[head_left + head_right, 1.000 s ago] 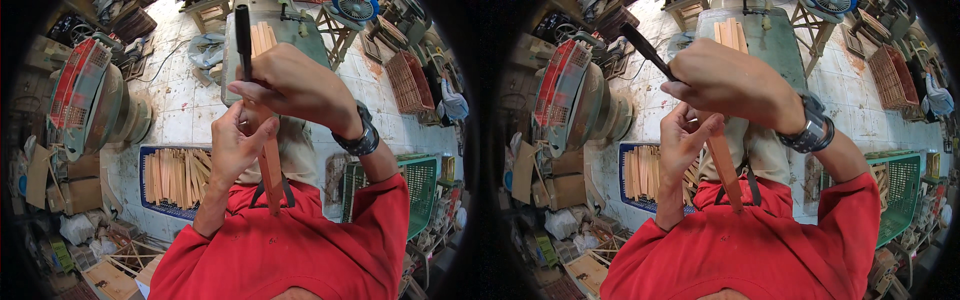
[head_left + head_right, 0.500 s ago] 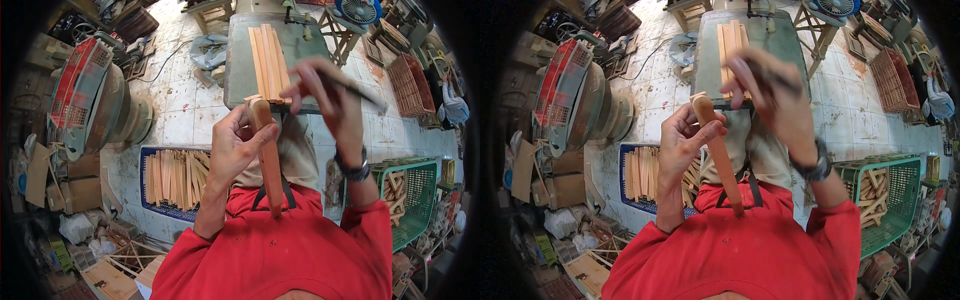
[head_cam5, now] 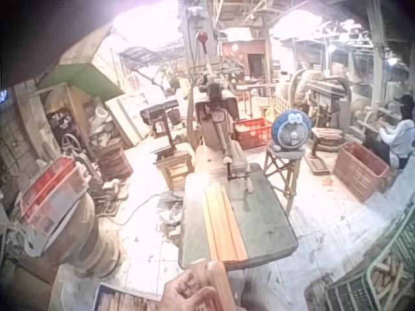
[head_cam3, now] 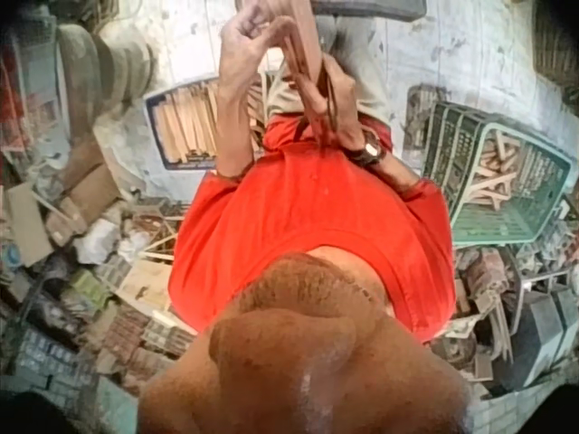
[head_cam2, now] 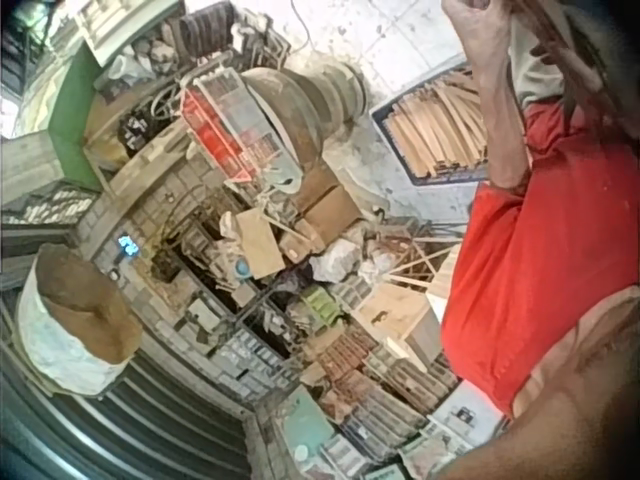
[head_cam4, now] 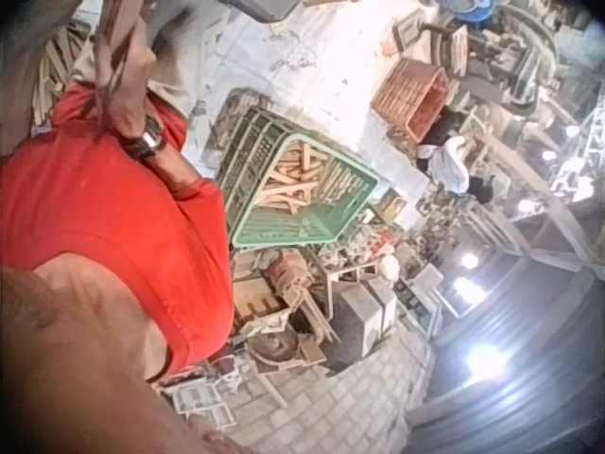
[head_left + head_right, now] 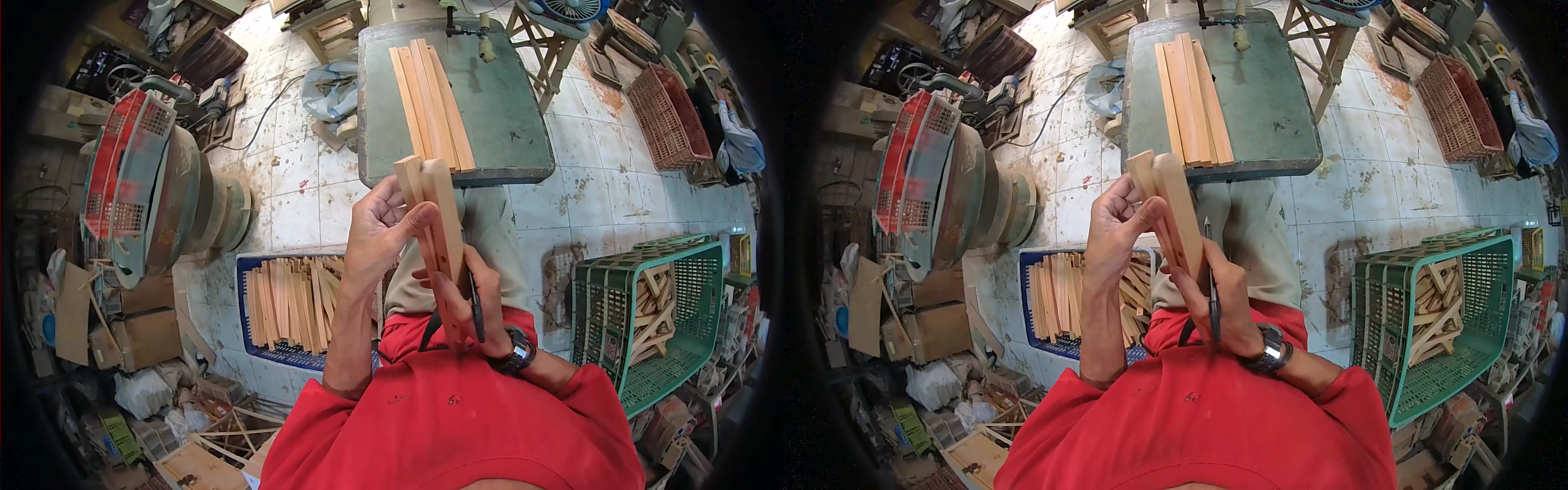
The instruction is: The person holds a small wooden piece in their left hand and uses a utility knife in their right hand to shave the edges and corners. They repeatedly rotate the piece to access different sides, removing thin shavings of wood to smooth the surface. The finished pieces are placed into a green plastic crate.
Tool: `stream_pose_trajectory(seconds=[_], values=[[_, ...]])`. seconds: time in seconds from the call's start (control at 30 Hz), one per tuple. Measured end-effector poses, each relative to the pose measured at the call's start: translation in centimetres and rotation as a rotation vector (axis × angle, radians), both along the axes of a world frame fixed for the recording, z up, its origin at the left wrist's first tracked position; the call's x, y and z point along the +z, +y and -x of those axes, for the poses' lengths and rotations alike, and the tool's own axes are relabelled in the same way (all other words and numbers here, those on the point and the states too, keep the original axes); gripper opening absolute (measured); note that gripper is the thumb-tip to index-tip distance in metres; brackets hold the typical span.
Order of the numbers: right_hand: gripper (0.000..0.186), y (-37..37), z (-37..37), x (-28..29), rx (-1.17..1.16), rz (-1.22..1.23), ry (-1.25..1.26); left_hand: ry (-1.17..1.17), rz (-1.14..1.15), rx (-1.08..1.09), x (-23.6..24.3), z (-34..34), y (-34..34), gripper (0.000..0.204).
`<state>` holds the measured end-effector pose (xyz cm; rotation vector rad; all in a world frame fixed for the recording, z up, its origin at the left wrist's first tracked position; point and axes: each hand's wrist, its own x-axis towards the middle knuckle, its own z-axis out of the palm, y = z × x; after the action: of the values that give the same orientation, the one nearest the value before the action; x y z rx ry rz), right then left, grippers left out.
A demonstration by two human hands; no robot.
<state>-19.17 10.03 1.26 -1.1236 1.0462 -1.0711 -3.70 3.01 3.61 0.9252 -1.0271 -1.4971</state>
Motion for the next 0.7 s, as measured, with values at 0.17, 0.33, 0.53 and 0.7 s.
stream_pose_trajectory(seconds=[0.17, 0.33, 0.53, 0.7], values=[[0.036, 1.4, 1.5, -1.3, 0.02, -0.004, 0.155, -0.007, -0.101, -0.012, -0.8, -0.5, -0.5, 0.035], [0.04, 2.8, 3.0, -3.3, 0.046, 0.038, 0.273, 0.026, -0.149, 0.03, -2.6, -0.6, -1.1, 0.036], [0.044, 2.0, 2.6, -3.4, -0.082, 0.029, 0.266, -0.008, -0.189, 0.083, -4.4, 1.3, -1.3, 0.031], [0.039, -0.1, 3.5, -3.3, -0.281, 0.027, 0.205, -0.09, -0.117, -0.137, -7.3, 4.2, 0.8, 0.038]])
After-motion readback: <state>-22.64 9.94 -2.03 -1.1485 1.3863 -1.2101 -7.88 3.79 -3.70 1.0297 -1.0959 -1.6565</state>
